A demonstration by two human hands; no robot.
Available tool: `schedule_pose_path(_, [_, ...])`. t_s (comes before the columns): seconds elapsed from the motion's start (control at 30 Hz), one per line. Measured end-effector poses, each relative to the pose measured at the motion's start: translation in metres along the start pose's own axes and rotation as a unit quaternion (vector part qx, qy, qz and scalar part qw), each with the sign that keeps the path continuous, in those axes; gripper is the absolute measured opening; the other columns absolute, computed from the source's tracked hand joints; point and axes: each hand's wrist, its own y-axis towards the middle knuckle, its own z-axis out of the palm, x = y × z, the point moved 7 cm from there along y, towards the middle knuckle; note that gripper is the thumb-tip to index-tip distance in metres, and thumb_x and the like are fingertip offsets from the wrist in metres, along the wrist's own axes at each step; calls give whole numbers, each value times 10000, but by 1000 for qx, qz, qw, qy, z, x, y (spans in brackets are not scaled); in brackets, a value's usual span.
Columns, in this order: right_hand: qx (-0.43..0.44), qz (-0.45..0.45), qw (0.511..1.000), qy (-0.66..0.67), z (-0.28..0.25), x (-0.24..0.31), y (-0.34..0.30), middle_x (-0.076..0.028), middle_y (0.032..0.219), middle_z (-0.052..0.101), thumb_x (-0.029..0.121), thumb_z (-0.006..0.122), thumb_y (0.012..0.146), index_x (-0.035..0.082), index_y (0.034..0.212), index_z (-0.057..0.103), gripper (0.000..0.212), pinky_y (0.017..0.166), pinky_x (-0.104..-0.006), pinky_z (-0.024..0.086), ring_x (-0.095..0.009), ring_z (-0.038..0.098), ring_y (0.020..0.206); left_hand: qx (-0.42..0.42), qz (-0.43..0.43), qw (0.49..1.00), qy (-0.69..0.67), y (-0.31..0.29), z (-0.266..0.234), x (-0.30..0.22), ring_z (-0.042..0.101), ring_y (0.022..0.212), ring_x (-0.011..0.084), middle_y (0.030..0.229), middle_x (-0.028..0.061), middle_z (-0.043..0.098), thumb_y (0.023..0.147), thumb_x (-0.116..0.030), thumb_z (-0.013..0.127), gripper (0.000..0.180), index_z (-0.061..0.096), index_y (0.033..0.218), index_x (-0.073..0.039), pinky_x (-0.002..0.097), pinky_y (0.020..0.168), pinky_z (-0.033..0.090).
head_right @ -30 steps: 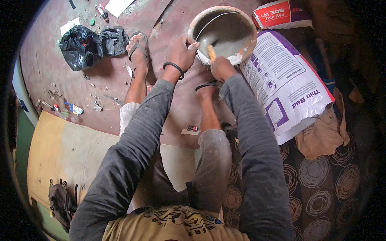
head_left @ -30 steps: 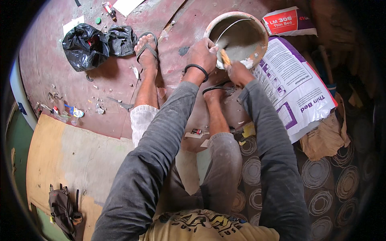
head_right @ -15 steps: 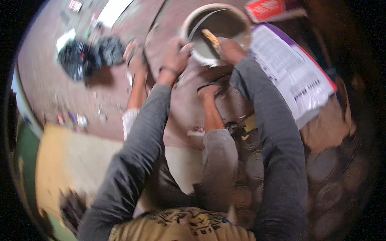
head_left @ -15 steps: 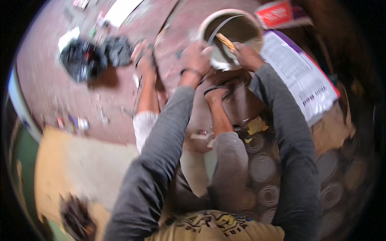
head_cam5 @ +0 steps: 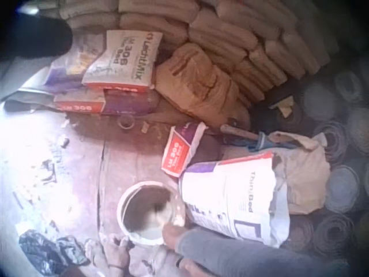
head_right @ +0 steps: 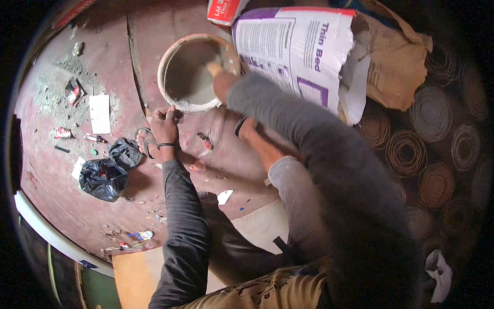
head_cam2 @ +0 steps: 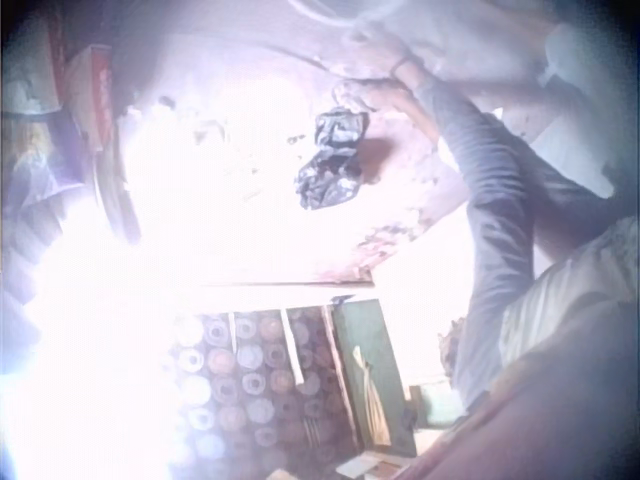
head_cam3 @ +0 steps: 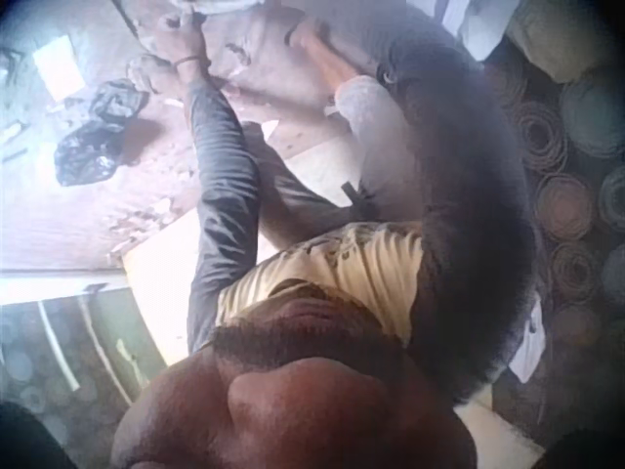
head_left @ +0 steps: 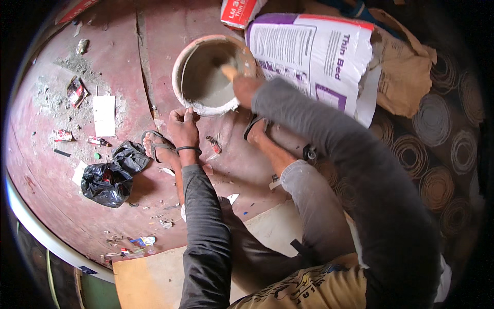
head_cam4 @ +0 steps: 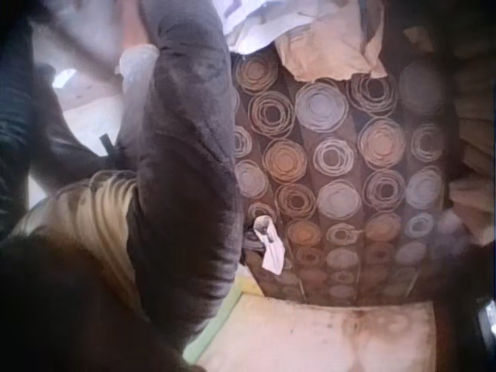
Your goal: The person mixes mortar in a bucket using a trowel, then scoops a small amount onto the trowel and carries it through a doorway.
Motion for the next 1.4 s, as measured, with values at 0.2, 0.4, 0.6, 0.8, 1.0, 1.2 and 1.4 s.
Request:
schedule_pose_path(0.2, [-62,39,993,91,-20,-22,17,-224,931,643,128,450,860,-60,1008,608,287,810,-423,485,-352,638,882,11,-19,1000,-3,-7,18,1,593,592,129,656,82,611,847,-78,617,172,520,734,7,266,572,489])
schedule_pose_path(0.4, [122,-11,989,79,13,27,5,-229,1013,638,95,476,834,-33,1088,600,311,811,-421,502,-350,641,921,-7,-12,1000,8,-1,5,7,593,585,130,656,82,614,840,-84,626,181,523,723,8,265,564,490])
schedule_pose_path(0.6, [-76,62,985,143,-1,-16,5,-232,909,638,209,529,865,-29,945,628,269,758,-444,482,-373,623,877,1,-7,1000,-24,-7,12,-4,593,583,126,656,86,625,838,-94,630,181,533,732,17,264,563,488])
schedule_pose_path(0.8, [74,39,993,77,-4,0,22,-229,980,631,159,476,873,-14,1085,561,287,770,-441,491,-363,624,907,6,-6,1000,-10,-8,15,-6,600,597,124,663,85,633,842,-95,624,159,558,749,17,258,574,479])
schedule_pose_path(1.0, [14,32,997,66,37,-8,7,-234,962,632,124,413,865,-26,1010,597,278,805,-437,482,-354,624,922,15,-6,1000,1,-4,15,-2,610,604,137,667,95,635,830,-104,632,158,562,753,14,262,580,476])
schedule_pose_path(1.2, [-87,76,987,111,-24,-14,11,-237,1022,628,182,432,883,-32,1036,618,322,811,-425,495,-341,631,949,12,-7,1000,2,-17,9,-16,598,603,119,661,79,627,838,-92,623,147,560,757,13,258,581,478])
schedule_pose_path(1.4, [94,-6,994,55,13,8,19,-250,994,631,170,482,859,-19,1044,622,299,826,-416,496,-321,634,952,20,9,1000,3,-10,18,-10,598,595,127,663,74,624,840,-91,625,140,563,766,11,263,576,481])
